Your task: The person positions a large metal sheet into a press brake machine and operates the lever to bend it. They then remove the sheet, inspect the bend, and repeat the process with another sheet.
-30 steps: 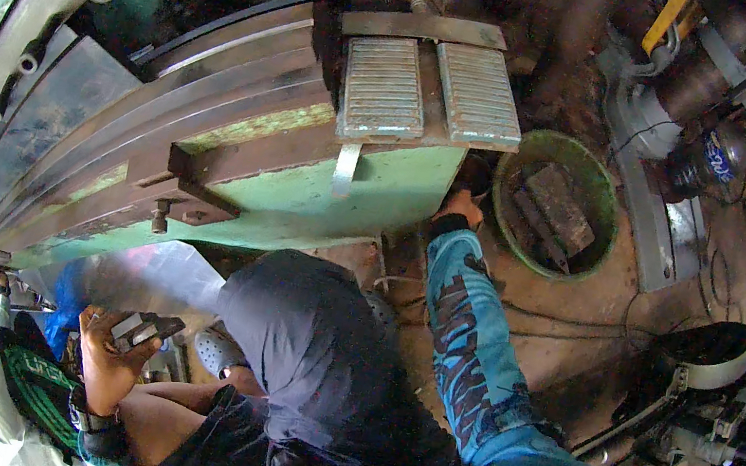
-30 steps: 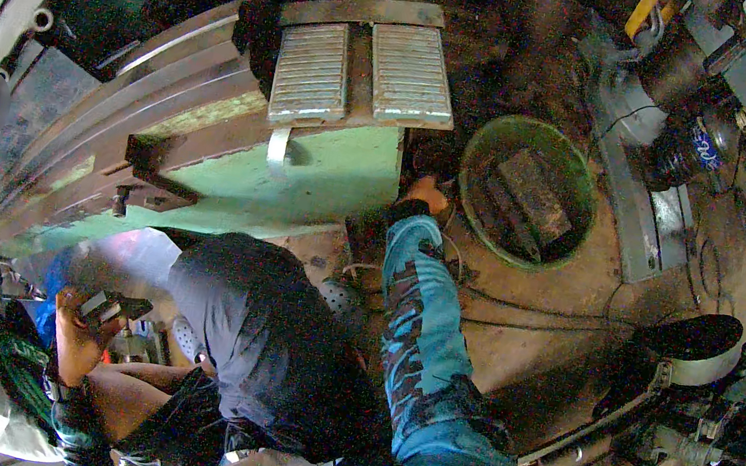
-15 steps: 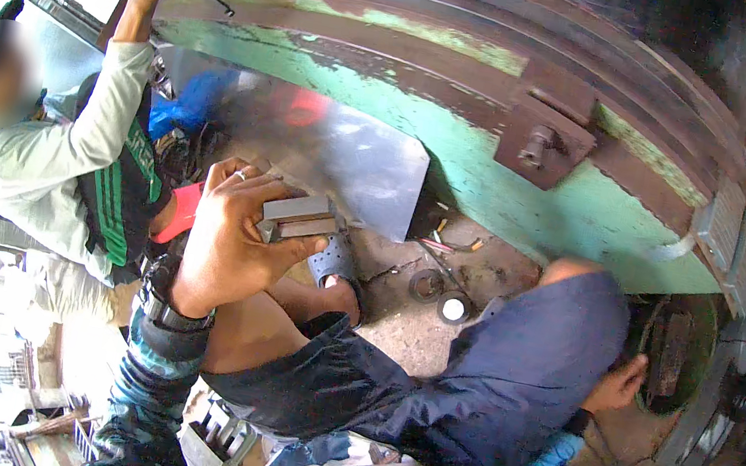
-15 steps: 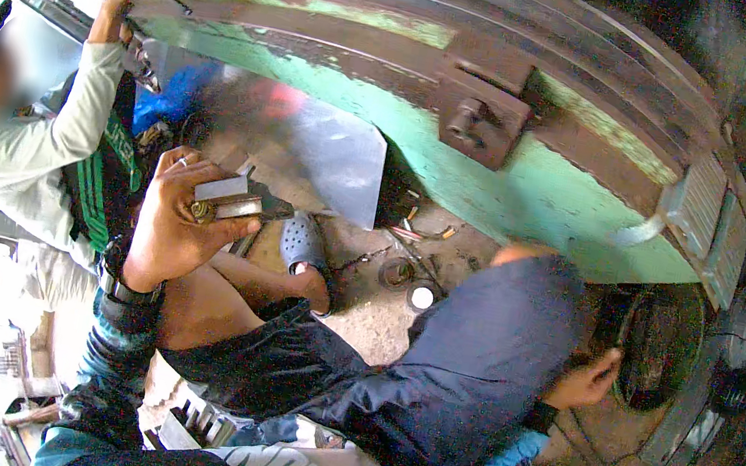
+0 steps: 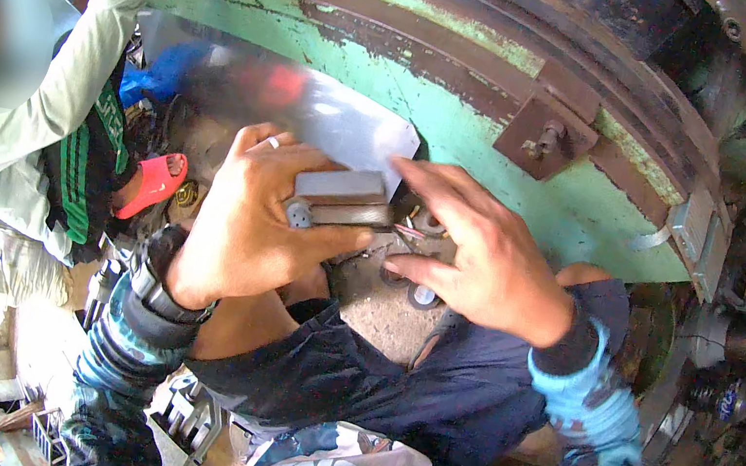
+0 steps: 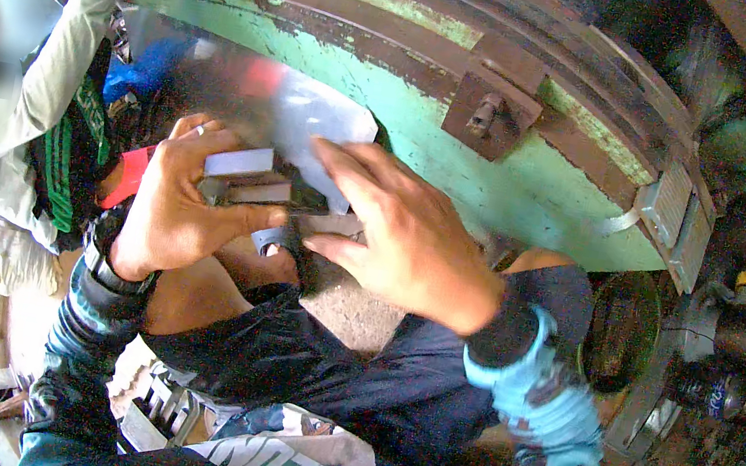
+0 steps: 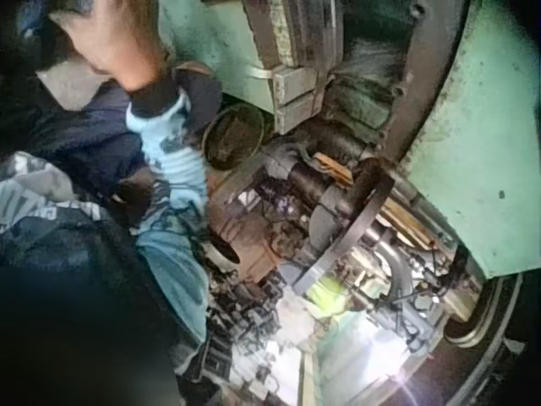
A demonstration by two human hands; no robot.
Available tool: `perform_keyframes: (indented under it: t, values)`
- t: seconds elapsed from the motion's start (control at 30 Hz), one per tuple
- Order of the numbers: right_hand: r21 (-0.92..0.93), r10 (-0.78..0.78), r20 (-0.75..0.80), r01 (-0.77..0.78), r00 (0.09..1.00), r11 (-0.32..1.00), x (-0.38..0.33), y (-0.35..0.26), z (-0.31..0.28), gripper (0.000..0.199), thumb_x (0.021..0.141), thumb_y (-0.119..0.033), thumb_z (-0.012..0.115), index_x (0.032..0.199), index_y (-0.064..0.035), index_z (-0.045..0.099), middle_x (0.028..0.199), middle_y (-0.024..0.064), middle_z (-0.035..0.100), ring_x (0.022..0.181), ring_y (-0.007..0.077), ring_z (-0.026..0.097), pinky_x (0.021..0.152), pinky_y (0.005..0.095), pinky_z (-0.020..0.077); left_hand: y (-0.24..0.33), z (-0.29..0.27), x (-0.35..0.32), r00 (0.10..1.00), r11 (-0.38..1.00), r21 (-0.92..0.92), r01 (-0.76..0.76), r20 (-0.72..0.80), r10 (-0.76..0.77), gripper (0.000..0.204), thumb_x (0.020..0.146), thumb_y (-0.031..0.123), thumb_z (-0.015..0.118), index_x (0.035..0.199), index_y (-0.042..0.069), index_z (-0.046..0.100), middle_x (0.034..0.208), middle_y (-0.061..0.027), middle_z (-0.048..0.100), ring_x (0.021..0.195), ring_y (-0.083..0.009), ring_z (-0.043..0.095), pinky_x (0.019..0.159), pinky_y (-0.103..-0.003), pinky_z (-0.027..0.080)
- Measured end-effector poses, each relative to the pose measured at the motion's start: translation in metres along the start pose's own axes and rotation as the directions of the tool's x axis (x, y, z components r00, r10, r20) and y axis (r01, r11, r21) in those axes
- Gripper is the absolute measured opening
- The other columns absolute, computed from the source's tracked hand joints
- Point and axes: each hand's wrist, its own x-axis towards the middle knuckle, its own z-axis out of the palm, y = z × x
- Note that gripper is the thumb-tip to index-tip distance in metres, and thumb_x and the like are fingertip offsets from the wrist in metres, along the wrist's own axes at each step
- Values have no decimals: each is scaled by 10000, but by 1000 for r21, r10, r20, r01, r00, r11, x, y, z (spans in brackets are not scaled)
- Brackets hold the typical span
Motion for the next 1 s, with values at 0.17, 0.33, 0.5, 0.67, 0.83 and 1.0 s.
perform_keyframes:
  t: [0.17, 0.33, 0.5, 0.67, 0.83, 1.0]
  values:
    - [361, 19, 16, -24, 1000, 932, 43, 7, 15, 294, 806, -176, 858, 998, 0, 721, 849, 171, 730, 769, 267, 713, 746, 383, 552, -1, -7, 9, 1000, 996, -89, 3, -9, -4, 500, 712, 277, 962, 1062, -16, 760, 988, -131, 735, 971, -247, 665, 888, -391, 513]
    - [133, 173, 109, -187, 979, 973, 44, 25, 13, 309, 803, -238, 847, 978, -14, 728, 873, 215, 715, 778, 341, 714, 725, 428, 542, -50, -43, 13, 999, 992, -117, -51, 13, 53, 754, 846, 393, 874, 1365, -81, 601, 1117, -207, 738, 997, -238, 705, 915, -361, 559]
    - [-342, 298, 206, -217, 932, 914, 3, 84, 31, 334, 783, -308, 821, 865, -19, 676, 818, 219, 661, 823, 465, 645, 720, 555, 491, -147, -73, -61, 930, 897, -347, 274, -141, -339, 478, 1049, 365, 635, 1329, -21, 661, 1169, -88, 718, 1104, -154, 636, 996, -310, 486]
    - [-449, 532, 335, -365, 778, 816, -50, 114, 50, 286, 758, -198, 837, 970, -37, 736, 928, 218, 721, 937, 462, 680, 791, 541, 524, -250, 64, -203, 299, 614, -601, 512, -546, -783, 248, 974, 57, 707, 1206, -20, 665, 1135, -99, 720, 1006, -162, 651, 902, -326, 518]
    - [-494, 607, 447, -384, 657, 780, -80, 138, 63, 304, 767, -218, 855, 1014, -74, 752, 921, 216, 727, 905, 477, 681, 780, 548, 537, -276, 153, -324, 444, 485, 96, 869, -583, -680, 302, 886, 100, 667, 1184, 48, 661, 1138, -187, 686, 1053, -398, 642, 916, -492, 500]
    - [-469, 506, 486, -276, 713, 839, -89, 144, 78, 316, 791, -227, 838, 1059, -79, 756, 905, 222, 726, 911, 478, 681, 780, 563, 536, -265, 168, -364, 496, 485, 113, 867, -288, -819, 330, 899, 219, 696, 1199, 89, 659, 1169, -173, 667, 1093, -391, 633, 920, -516, 501]
